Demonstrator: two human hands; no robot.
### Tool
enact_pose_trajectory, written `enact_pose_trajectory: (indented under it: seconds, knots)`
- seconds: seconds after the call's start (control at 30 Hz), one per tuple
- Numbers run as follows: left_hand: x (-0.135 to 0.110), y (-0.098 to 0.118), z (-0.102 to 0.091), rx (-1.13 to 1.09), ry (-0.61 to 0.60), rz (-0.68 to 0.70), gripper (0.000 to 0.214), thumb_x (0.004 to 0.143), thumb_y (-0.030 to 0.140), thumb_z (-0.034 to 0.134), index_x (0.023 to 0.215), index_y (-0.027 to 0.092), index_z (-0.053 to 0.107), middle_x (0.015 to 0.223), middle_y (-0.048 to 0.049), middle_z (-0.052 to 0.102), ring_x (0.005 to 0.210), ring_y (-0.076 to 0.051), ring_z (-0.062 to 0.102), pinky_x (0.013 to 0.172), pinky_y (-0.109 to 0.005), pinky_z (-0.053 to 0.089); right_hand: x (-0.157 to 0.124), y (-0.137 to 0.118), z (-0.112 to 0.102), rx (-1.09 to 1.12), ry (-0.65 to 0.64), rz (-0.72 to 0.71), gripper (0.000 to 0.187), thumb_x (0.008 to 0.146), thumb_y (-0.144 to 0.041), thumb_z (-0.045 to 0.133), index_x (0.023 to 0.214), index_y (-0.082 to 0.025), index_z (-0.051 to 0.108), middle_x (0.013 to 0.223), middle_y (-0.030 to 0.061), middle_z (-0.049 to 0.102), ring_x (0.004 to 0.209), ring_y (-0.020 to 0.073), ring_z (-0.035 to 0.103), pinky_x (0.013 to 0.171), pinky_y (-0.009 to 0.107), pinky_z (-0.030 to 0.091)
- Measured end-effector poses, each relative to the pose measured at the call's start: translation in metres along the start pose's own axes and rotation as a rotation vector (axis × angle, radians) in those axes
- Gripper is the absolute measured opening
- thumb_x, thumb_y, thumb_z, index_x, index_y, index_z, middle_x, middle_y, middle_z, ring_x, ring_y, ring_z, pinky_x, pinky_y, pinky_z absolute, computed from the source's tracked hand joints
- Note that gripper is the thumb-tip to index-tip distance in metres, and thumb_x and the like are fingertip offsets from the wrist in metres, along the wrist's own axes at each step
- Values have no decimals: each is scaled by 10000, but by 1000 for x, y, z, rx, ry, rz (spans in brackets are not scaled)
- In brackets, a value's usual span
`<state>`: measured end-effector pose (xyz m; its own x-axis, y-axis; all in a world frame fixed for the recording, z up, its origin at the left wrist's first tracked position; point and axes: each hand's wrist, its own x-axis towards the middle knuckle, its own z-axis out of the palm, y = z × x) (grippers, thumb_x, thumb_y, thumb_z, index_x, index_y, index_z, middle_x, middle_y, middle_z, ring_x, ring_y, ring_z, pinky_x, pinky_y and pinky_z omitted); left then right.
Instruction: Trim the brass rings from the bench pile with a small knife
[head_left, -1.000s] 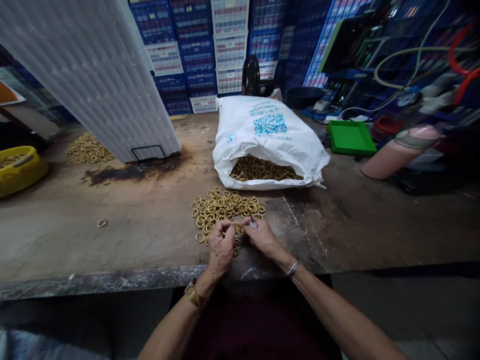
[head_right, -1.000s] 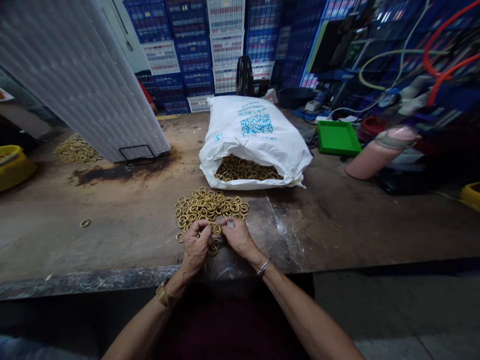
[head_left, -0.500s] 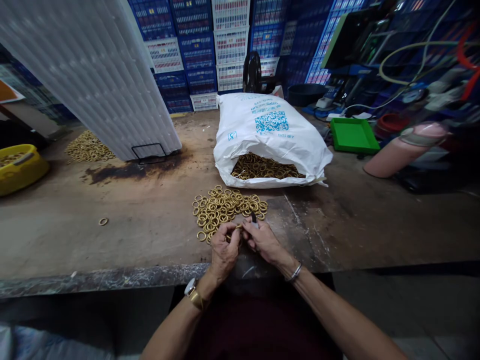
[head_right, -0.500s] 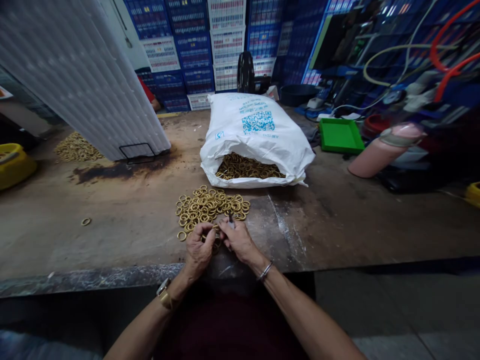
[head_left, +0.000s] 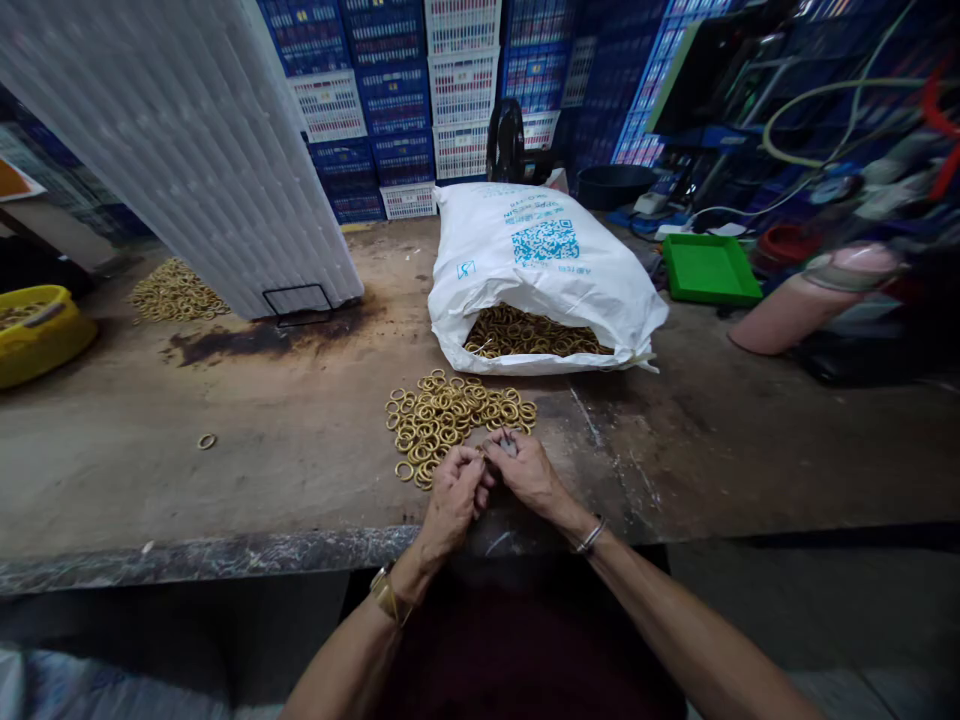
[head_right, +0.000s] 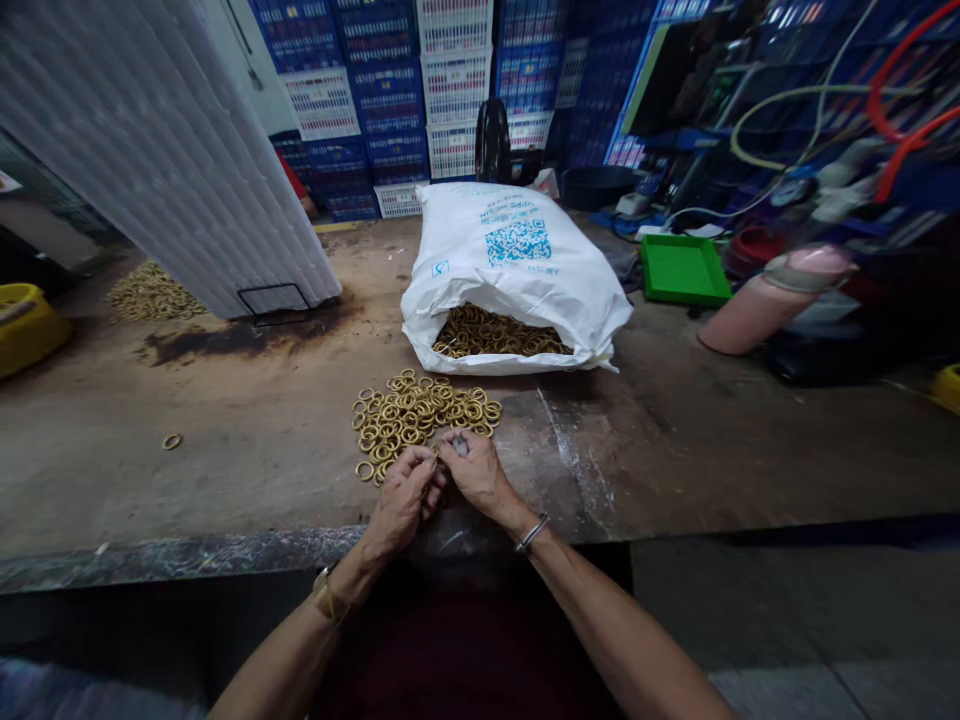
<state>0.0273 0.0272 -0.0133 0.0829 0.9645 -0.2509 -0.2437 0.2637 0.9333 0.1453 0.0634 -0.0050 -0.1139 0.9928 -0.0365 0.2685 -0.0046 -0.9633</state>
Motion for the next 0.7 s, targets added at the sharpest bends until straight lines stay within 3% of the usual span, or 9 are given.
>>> enact_pose_trajectory:
  seconds: [0.17, 0.37, 0.7]
  knots:
    - [-2, 0, 1, -141, 40, 17, 282, 755, 440, 561, 792, 193, 431, 605, 65, 517, 381, -31, 380, 337, -132, 252, 2, 7, -6, -211, 99, -69, 190, 767, -317, 462, 728, -164, 568, 581, -15, 513, 518, 103, 430, 512, 209, 340]
    - [-2, -1, 0, -80, 89, 63, 301, 756, 456, 567, 824, 183, 459, 616, 54, 519, 392, -32, 385, 341, -134, 264, -9, 13, -9, -552, -158, -279, 125, 765, -171, 436, 752, -184, 559, 655, 16, 590, 580, 122, 503, 557, 215, 326]
    - [-3, 3, 2, 46, 143, 117, 286, 765, 451, 541, 765, 179, 455, 563, 60, 485, 402, -40, 382, 385, -155, 296, -11, 12, -3, -647, -235, -253, 132, 756, -130, 420, 754, -177, 544, 646, 24, 598, 568, 123, 504, 541, 221, 297]
